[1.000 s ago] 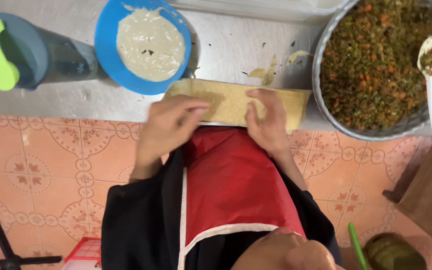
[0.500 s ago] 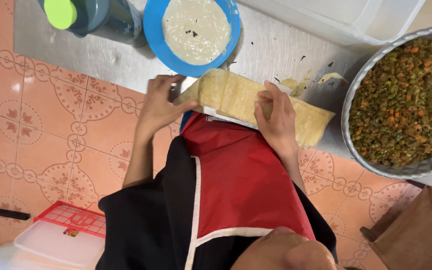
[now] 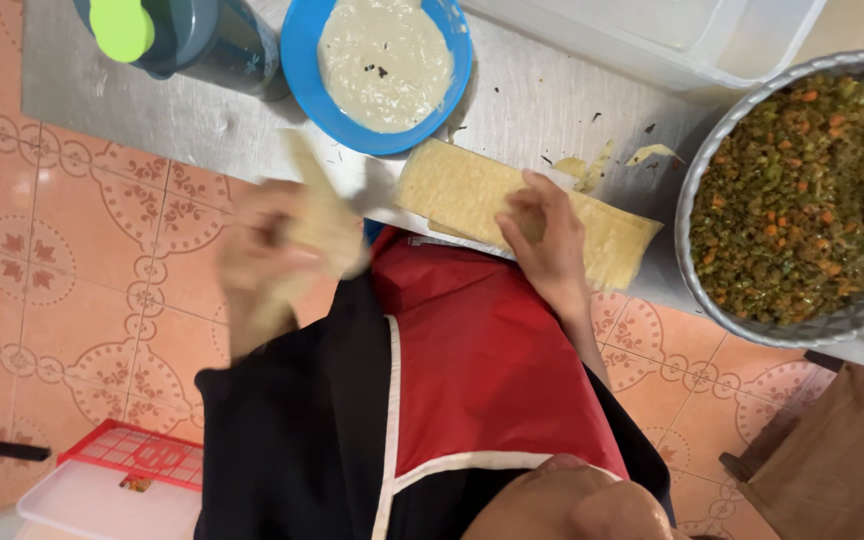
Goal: The person repeatedly fills flatbread sheets with a vegetable mixture, folds them into triangular samosas, seals the edges with a white paste, and places the finished units into a plastic container.
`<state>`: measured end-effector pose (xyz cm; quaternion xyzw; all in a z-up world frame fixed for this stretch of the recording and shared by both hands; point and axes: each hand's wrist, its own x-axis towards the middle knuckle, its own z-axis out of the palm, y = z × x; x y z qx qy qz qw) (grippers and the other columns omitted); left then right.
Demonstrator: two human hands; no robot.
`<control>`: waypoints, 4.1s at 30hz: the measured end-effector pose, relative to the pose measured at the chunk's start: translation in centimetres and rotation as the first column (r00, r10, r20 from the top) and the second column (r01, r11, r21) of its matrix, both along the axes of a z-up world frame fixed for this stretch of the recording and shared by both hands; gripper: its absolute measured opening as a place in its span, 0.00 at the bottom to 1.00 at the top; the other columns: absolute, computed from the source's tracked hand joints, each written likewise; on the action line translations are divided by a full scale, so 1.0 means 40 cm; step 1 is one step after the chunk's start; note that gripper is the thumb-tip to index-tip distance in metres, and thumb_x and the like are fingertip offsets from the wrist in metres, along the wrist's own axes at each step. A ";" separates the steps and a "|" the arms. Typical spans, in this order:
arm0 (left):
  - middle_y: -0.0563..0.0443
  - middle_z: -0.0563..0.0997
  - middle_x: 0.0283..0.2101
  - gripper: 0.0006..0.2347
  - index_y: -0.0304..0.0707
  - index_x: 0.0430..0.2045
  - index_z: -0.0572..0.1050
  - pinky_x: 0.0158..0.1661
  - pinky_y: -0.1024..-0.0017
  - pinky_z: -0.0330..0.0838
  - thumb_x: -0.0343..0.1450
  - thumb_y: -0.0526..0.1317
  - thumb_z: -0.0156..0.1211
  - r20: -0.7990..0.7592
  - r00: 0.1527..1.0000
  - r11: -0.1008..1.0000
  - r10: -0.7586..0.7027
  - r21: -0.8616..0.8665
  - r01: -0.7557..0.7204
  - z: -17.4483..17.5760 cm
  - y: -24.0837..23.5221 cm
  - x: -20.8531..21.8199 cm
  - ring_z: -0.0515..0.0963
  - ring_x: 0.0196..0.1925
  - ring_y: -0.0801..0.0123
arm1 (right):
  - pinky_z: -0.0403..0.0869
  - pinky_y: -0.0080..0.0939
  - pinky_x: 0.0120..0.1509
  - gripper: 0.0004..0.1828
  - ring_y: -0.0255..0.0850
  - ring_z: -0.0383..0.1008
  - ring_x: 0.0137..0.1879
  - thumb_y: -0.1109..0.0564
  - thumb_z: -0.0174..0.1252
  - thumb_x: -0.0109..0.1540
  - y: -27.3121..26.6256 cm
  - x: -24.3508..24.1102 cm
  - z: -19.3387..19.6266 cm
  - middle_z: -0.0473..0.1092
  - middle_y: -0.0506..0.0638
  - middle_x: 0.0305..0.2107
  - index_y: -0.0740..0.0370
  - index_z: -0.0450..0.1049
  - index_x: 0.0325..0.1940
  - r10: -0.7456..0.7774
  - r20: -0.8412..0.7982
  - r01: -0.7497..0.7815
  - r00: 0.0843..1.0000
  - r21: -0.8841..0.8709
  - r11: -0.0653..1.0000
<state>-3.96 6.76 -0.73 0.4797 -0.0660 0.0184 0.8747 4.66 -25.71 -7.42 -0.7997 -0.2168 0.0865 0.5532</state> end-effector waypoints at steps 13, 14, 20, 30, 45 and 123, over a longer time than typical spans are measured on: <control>0.39 0.82 0.40 0.12 0.32 0.34 0.81 0.38 0.55 0.78 0.62 0.39 0.63 0.030 0.665 -0.150 -0.746 0.966 -0.213 0.278 -0.433 0.177 0.82 0.43 0.52 | 0.80 0.34 0.44 0.36 0.39 0.79 0.43 0.75 0.52 0.69 -0.088 0.024 0.047 0.74 0.59 0.45 0.53 0.48 0.75 -0.121 -0.588 0.514 0.800 0.565 0.646; 0.39 0.82 0.40 0.10 0.33 0.32 0.82 0.39 0.52 0.78 0.62 0.38 0.63 -0.105 0.608 -0.229 -0.787 0.965 -0.130 0.303 -0.464 0.170 0.81 0.44 0.50 | 0.83 0.37 0.47 0.37 0.40 0.81 0.47 0.74 0.51 0.67 -0.096 0.025 0.052 0.74 0.59 0.47 0.52 0.47 0.74 -0.224 -0.617 0.578 0.755 0.463 0.672; 0.28 0.80 0.49 0.14 0.29 0.38 0.82 0.38 0.47 0.80 0.62 0.38 0.59 -0.093 0.781 -0.593 -0.618 0.707 -0.385 0.310 -0.612 0.119 0.82 0.46 0.44 | 0.78 0.34 0.41 0.35 0.39 0.78 0.42 0.74 0.53 0.70 -0.088 0.008 0.056 0.73 0.58 0.45 0.53 0.50 0.75 -0.178 -0.601 0.558 0.779 0.537 0.632; 0.28 0.79 0.53 0.20 0.25 0.45 0.81 0.36 0.46 0.83 0.63 0.40 0.52 -0.044 0.874 -0.674 -0.483 0.656 -0.340 0.455 -0.544 0.078 0.83 0.50 0.37 | 0.81 0.38 0.50 0.35 0.39 0.78 0.47 0.74 0.54 0.70 -0.089 0.013 0.033 0.73 0.58 0.46 0.53 0.48 0.74 -0.143 -0.572 0.536 0.807 0.610 0.583; 0.31 0.78 0.56 0.18 0.23 0.51 0.78 0.38 0.57 0.83 0.68 0.32 0.52 0.091 0.899 -0.741 -0.428 0.535 -0.407 0.448 -0.547 0.079 0.84 0.48 0.47 | 0.81 0.38 0.45 0.34 0.38 0.77 0.47 0.72 0.50 0.69 -0.077 0.012 0.049 0.70 0.53 0.50 0.49 0.46 0.72 -0.203 -0.535 0.530 0.820 0.576 0.622; 0.45 0.81 0.49 0.23 0.29 0.64 0.70 0.48 0.67 0.77 0.70 0.30 0.61 0.259 0.700 0.165 -0.666 0.966 -0.200 0.197 -0.338 0.323 0.80 0.48 0.59 | 0.80 0.40 0.49 0.33 0.44 0.77 0.49 0.69 0.70 0.61 -0.077 0.019 0.014 0.68 0.57 0.46 0.59 0.61 0.63 -0.512 0.392 0.290 0.765 0.500 0.816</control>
